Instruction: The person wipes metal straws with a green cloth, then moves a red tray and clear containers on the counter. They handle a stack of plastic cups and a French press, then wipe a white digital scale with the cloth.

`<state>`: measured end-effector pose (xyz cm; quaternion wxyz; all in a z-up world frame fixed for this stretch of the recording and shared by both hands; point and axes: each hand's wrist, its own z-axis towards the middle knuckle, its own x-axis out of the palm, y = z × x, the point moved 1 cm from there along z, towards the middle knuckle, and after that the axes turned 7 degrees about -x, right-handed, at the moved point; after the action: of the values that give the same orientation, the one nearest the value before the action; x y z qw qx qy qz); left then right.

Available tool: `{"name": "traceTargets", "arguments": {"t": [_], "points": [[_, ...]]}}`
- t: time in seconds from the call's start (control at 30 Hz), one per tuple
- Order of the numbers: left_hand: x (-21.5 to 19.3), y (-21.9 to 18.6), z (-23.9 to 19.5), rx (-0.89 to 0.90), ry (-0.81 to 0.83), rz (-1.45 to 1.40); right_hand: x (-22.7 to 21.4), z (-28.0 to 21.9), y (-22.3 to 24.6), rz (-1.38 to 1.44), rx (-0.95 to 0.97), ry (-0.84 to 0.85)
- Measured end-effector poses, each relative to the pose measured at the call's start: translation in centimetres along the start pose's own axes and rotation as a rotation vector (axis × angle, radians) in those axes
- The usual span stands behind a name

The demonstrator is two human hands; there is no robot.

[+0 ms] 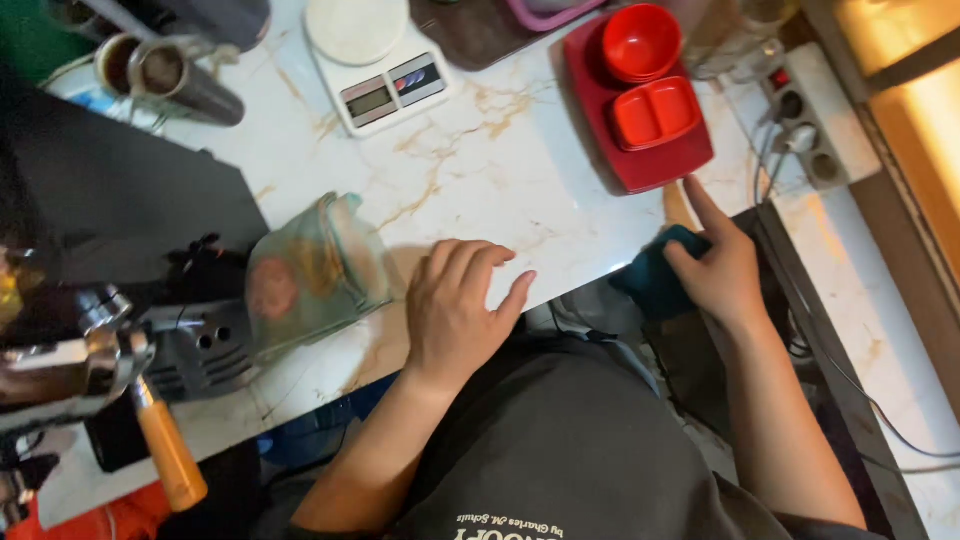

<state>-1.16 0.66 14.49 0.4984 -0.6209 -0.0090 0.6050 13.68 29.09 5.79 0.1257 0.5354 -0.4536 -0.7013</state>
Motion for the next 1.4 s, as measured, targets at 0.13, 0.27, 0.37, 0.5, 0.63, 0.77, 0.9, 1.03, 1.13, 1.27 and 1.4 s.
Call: {"name": "traceTargets", "arguments": {"t": [0.13,0.27,0.37,0.5,0.63,0.77,0.9,1.03,1.13,1.27,1.4], "points": [[-5.4,3.3,-2.7,-0.017,-0.283,0.414,1.1,-0.6,0.8,0.056,-0.101,-0.084],[-5.7,7.5,-4.5,-0.245,-0.208,0.725,2.8,-2.0,2.6,0.062,-0.033,-0.089],[-4.3,9.3,-5.7,-0.201,-0.222,0.659,4.1,-2.1,5.5,0.028,-0.075,-0.029],[-3.5,9.9,-6.2,-0.235,-0.267,0.614,5.4,-2.3,7.5,0.14,-0.158,0.043],[-3.5,9.9,-6.4,-0.232,-0.288,0.593,6.5,-2.4,8.2,0.102,-0.163,0.186],[-2.9,11.7,-7.1,-0.157,-0.304,0.568,6.9,-1.9,9.9,0.128,-0.48,0.269],[-5.0,10.1,-6.6,-0.076,-0.341,0.576,7.6,-1.7,11.7,0.047,-0.122,0.499],[-6.9,9.1,-6.8,-0.013,-0.338,0.512,8.8,-1.0,13.1,0.034,-0.449,0.56],[-6.5,9.4,-7.3,-0.012,-0.31,0.487,10.5,-0.5,14.7,-0.003,-0.484,0.66],[-6.3,9.6,-7.5,0.036,-0.276,0.493,13.5,-0.6,16.9,-0.103,-0.504,0.855],[-6.0,9.1,-7.4,0.053,-0.278,0.487,16.5,-0.9,16.1,-0.037,-0.585,0.859]]}}
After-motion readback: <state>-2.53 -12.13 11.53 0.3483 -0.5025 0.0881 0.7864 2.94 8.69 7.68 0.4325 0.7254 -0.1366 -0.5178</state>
